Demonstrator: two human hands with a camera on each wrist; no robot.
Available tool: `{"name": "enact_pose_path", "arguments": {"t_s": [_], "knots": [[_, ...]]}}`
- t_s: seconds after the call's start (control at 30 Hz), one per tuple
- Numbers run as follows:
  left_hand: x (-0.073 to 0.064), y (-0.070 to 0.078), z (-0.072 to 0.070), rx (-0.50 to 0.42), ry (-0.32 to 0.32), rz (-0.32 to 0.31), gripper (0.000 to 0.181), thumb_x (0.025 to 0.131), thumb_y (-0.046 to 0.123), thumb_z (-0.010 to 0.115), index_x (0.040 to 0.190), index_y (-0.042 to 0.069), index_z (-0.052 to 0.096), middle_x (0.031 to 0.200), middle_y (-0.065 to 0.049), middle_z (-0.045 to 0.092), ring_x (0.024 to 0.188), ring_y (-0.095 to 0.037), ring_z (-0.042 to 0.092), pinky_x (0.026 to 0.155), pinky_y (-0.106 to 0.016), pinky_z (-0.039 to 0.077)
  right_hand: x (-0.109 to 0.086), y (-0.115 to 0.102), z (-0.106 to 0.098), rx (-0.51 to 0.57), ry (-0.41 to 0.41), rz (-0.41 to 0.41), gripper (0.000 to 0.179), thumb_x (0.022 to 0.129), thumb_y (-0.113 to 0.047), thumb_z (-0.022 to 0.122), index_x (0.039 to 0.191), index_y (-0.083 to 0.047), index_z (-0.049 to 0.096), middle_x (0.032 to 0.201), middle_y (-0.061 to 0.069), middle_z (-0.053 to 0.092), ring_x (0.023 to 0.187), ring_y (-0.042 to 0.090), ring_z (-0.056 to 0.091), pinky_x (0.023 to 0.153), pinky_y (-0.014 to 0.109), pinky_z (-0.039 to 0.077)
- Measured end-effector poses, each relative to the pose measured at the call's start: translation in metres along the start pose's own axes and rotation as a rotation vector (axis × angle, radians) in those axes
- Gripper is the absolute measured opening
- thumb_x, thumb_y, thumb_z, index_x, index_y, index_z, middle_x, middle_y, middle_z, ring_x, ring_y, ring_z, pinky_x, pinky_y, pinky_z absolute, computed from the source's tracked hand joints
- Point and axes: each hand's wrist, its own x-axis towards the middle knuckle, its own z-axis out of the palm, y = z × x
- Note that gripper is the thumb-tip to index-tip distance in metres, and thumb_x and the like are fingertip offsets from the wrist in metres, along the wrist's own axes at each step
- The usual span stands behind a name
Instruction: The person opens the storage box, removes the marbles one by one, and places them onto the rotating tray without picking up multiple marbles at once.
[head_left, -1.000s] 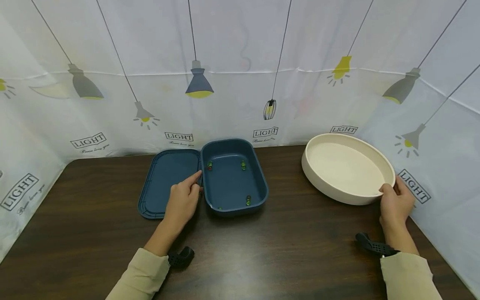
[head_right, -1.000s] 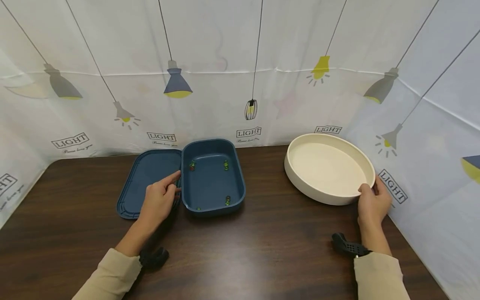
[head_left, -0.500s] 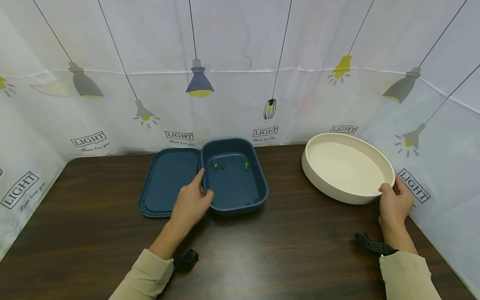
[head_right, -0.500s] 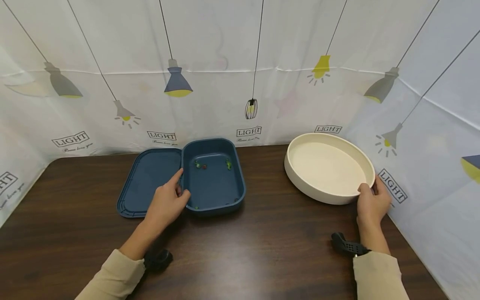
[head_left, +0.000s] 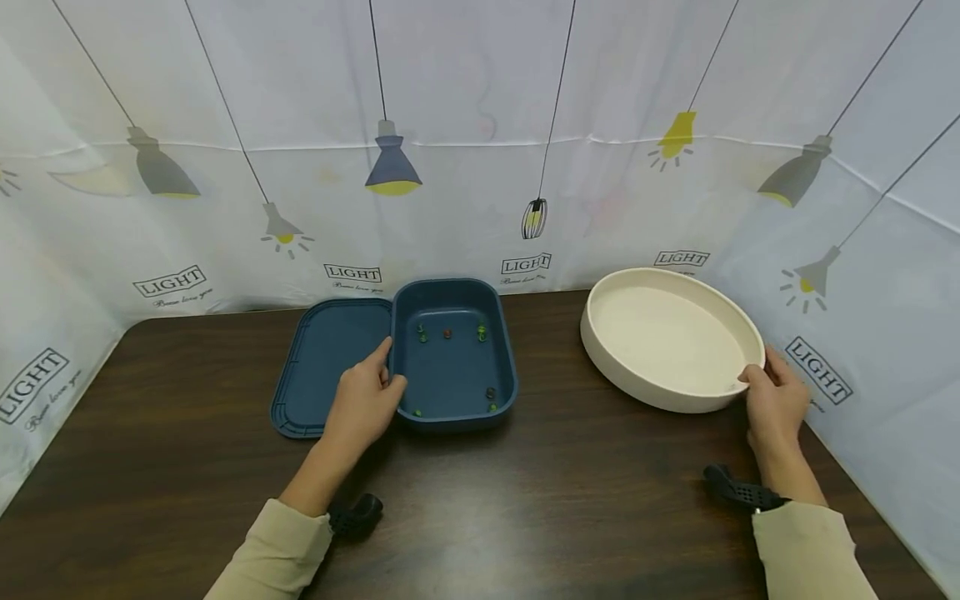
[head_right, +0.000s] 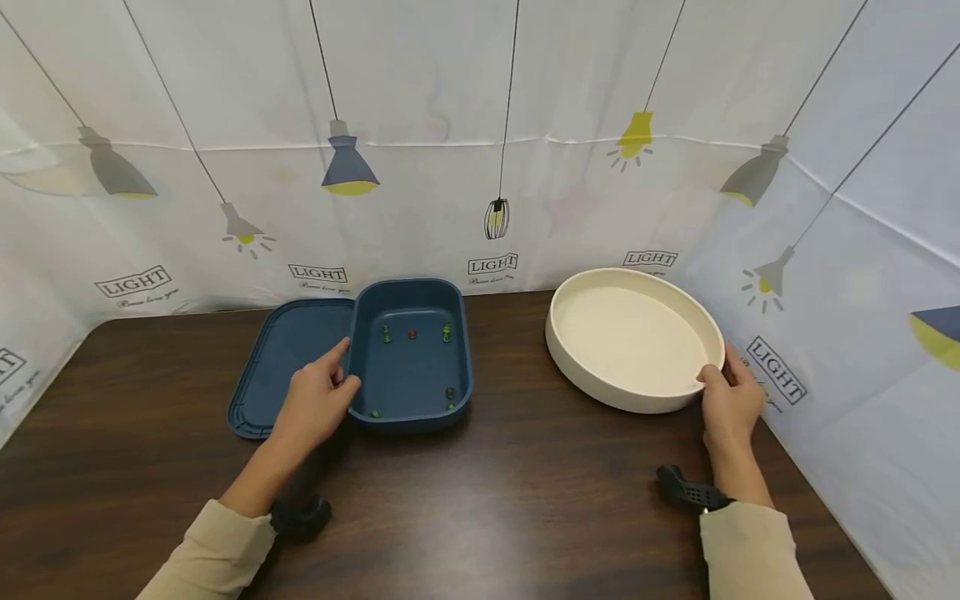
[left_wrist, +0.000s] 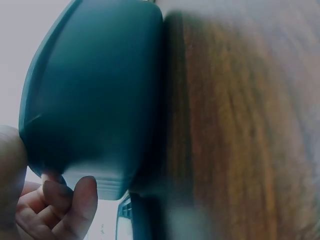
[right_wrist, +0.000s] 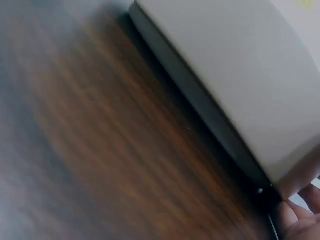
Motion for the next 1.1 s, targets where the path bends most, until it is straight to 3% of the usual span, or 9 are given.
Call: {"name": "enact_pose_path", "arguments": {"t_s": [0.1,0.27,0.5,0.73,1.1], "knots": [[0.000,0.001,-0.005,-0.006,0.010,-0.001,0.065,0.094,0.013,0.051,0.157,0.009,0.036,0.056,0.002,0.035,0.043,-0.013,0.024,0.044,-0.024,0.024,-0.004,0.000,0.005,-0.042,-0.044,-0.011,0.070,0.084,0.002,0.047,0.150,-0.023,0.048,0.159,-0.001,0.042,0.144,0.007,0.041,0.079,0.002,0.043],[0.000,0.000,-0.014,-0.003,0.023,-0.002,0.064,0.094,0.012,0.049,0.157,0.010,0.038,0.055,0.002,0.033,0.043,-0.013,0.022,0.044,-0.024,0.022,-0.010,-0.001,0.016,-0.114,-0.115,-0.037,0.071,0.085,0.002,0.045,0.152,-0.022,0.045,0.161,-0.002,0.040,0.145,0.008,0.040,0.085,0.000,0.042],[-0.001,-0.003,-0.023,-0.014,0.026,-0.014,0.062,0.095,0.013,0.049,0.156,0.010,0.039,0.053,0.003,0.032,0.042,-0.012,0.020,0.043,-0.021,0.020,-0.019,0.000,0.027,-0.215,-0.139,-0.041,0.068,0.087,-0.004,0.047,0.152,-0.026,0.046,0.160,-0.001,0.042,0.143,0.012,0.045,0.078,0.000,0.042],[0.001,-0.004,-0.024,-0.007,0.024,-0.006,0.060,0.096,0.013,0.049,0.155,0.008,0.040,0.054,0.002,0.033,0.043,-0.011,0.021,0.043,-0.022,0.022,-0.026,0.003,0.034,-0.243,-0.116,-0.064,0.068,0.086,-0.004,0.048,0.149,-0.029,0.049,0.157,0.002,0.046,0.135,0.009,0.051,0.076,0.002,0.042],[-0.002,-0.005,-0.023,0.025,0.018,-0.024,0.058,0.099,0.012,0.047,0.156,0.009,0.037,0.053,0.002,0.035,0.041,-0.011,0.024,0.041,-0.022,0.024,-0.037,0.006,0.047,-0.278,-0.203,-0.124,0.067,0.089,-0.006,0.044,0.153,-0.027,0.043,0.160,0.000,0.041,0.144,0.019,0.045,0.077,0.001,0.043]]}}
